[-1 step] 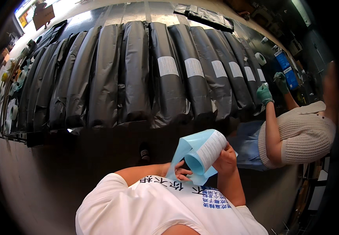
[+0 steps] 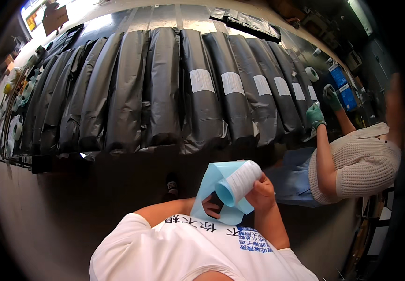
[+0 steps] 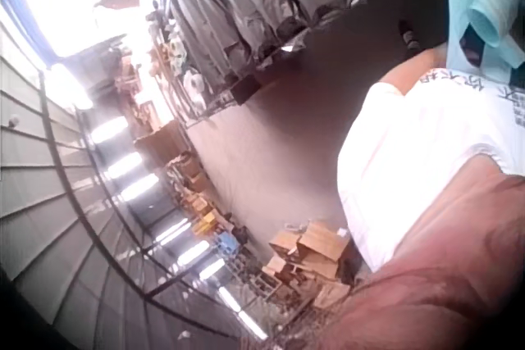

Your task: The person peels labels from a roll and sticks them onto wrapped packages by hand, then handles shipping labels, papers, and tape rolls at the workstation.

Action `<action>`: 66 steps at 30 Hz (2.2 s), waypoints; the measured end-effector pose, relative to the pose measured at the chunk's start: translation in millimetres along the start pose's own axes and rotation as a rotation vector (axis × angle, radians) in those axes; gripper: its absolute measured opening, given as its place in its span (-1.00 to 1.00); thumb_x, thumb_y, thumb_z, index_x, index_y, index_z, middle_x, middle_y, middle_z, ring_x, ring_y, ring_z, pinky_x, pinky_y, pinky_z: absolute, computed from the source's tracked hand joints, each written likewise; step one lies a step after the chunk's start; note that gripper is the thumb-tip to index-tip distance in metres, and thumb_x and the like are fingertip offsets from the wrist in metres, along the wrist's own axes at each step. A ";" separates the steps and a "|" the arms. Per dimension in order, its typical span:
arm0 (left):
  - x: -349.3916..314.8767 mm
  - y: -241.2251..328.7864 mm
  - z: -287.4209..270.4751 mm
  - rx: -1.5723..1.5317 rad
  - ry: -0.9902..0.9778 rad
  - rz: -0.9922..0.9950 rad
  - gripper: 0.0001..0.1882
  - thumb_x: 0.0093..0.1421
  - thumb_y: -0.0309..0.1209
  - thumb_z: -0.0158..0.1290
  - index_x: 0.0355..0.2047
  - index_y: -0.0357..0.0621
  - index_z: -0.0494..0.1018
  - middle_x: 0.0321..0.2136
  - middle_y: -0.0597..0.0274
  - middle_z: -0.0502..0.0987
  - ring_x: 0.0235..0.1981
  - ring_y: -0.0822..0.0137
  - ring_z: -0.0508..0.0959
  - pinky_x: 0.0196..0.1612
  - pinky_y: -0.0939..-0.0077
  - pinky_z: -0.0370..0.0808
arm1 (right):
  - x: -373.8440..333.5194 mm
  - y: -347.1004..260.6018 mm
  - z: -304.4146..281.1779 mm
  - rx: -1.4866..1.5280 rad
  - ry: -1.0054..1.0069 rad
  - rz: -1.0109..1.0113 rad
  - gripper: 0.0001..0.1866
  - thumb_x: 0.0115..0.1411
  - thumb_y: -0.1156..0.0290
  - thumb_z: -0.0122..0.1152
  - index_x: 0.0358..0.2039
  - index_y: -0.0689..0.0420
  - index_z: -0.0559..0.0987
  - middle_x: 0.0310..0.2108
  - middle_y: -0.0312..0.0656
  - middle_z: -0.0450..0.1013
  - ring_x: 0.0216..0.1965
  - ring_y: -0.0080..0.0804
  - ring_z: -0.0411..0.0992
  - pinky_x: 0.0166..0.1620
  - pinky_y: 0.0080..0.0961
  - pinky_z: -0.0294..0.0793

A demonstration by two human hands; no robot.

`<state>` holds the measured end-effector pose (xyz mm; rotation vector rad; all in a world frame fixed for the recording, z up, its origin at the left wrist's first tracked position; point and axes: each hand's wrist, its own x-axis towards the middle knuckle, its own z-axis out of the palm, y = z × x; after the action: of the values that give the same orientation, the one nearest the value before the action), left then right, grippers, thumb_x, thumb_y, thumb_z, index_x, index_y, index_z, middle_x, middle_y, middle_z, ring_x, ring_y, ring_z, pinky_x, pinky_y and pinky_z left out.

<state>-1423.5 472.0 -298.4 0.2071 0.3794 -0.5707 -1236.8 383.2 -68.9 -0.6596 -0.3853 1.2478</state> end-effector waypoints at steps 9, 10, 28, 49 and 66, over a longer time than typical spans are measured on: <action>-174.9 31.6 89.2 1.088 0.935 1.306 -0.70 0.14 -0.36 0.22 -0.18 -0.26 0.48 -0.40 0.23 0.47 -0.42 0.39 0.47 -0.29 0.52 0.44 | 22.6 97.6 6.9 -0.202 0.495 0.135 -0.72 0.28 0.34 0.19 -0.03 0.11 0.52 -0.16 -0.32 0.52 -0.11 -0.49 0.42 0.04 -0.44 0.32; -181.4 37.9 121.7 1.448 0.937 1.382 -0.72 0.12 -0.39 0.23 -0.19 -0.25 0.49 -0.39 0.24 0.47 -0.41 0.39 0.46 -0.28 0.55 0.43 | 31.1 98.9 22.0 -0.204 0.494 0.142 -0.72 0.28 0.34 0.19 -0.03 0.11 0.52 -0.16 -0.32 0.52 -0.11 -0.49 0.42 0.04 -0.44 0.32; -288.3 134.5 149.9 1.938 1.057 1.358 -0.14 0.07 -0.17 0.27 0.29 -0.23 0.14 0.26 -0.04 0.20 0.26 -0.05 0.20 0.29 0.17 0.14 | 97.7 88.1 117.1 -1.222 -0.167 -0.214 -0.72 -0.07 0.58 0.43 -0.28 0.19 0.65 0.28 -0.13 0.08 0.27 -0.18 0.12 0.23 -0.32 0.26; -293.2 285.3 151.4 0.437 0.619 0.546 -0.65 0.27 -0.30 0.09 -0.10 -0.38 0.50 -0.22 -0.01 0.61 -0.20 0.13 0.64 -0.09 0.19 0.58 | 129.9 11.7 42.1 -0.966 -0.289 0.021 -0.81 -0.08 0.57 0.43 -0.39 0.21 0.64 0.27 -0.11 0.13 0.32 -0.12 0.05 0.29 -0.23 0.12; -250.9 354.5 80.1 2.669 1.255 1.271 -0.73 0.12 -0.34 0.15 -0.13 0.00 0.51 0.00 0.36 0.56 0.10 0.30 0.50 0.32 -0.02 0.05 | 108.1 0.1 38.2 -0.557 -0.071 0.185 -0.70 -0.04 0.54 0.37 -0.22 0.23 0.66 0.29 -0.13 0.06 0.28 -0.18 0.12 0.31 -0.24 0.10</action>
<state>-1395.8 862.2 -93.5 -2.8638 -0.2611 -0.7949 -1228.7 495.7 -48.9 -1.1456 -0.7582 1.3498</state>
